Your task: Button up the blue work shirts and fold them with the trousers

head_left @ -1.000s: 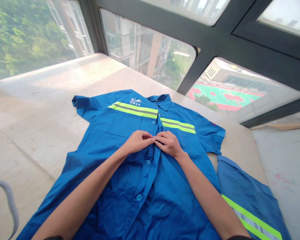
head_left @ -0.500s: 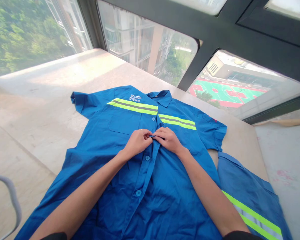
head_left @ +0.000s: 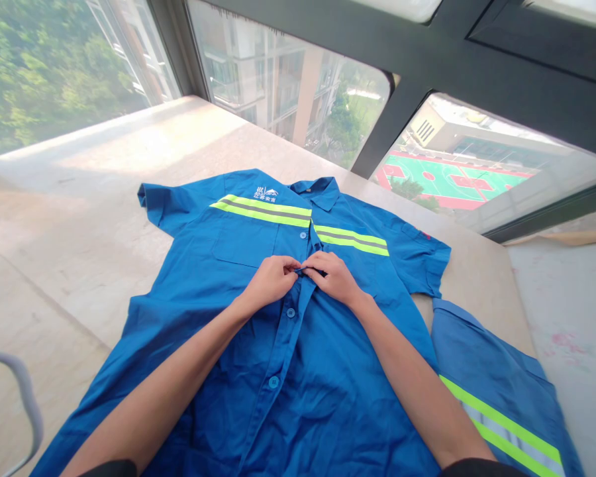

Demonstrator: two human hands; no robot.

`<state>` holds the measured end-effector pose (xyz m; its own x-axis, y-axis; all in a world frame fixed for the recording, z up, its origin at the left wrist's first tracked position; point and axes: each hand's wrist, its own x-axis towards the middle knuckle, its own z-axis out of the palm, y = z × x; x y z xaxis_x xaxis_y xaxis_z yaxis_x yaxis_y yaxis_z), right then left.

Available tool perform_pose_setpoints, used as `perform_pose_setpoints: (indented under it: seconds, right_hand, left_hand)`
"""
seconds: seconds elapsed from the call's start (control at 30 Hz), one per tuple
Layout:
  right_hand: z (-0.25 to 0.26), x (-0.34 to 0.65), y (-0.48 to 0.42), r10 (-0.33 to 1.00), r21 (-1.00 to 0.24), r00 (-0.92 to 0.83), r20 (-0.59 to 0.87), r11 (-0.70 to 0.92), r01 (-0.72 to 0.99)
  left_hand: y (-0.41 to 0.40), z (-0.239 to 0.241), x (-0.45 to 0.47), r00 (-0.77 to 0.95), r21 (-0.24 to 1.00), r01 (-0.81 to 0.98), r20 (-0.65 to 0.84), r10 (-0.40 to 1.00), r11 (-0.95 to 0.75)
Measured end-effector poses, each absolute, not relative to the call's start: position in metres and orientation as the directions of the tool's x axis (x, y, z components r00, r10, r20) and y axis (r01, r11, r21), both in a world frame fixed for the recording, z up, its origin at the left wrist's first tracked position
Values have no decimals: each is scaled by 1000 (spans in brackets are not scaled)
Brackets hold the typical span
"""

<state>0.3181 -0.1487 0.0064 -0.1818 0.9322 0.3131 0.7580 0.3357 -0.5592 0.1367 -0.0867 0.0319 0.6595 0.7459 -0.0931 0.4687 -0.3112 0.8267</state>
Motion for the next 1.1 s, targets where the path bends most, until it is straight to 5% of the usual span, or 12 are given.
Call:
perform_pose_setpoints:
  seconds: [0.3,0.7,1.1]
  right_hand:
    - [3,316,-146,918,-608,-106,383,337,719]
    - [1,326,-146,900,-590,-227,372,418,691]
    - [7,330,-151,802,-236,-438,407,555,798]
  left_hand:
    - [-87,28,135,680,835,445,-81,729,-323]
    - [-90,30,138,608,815,480,-42,793,-325]
    - [-87,25,137,656,716,521,13,754,-465]
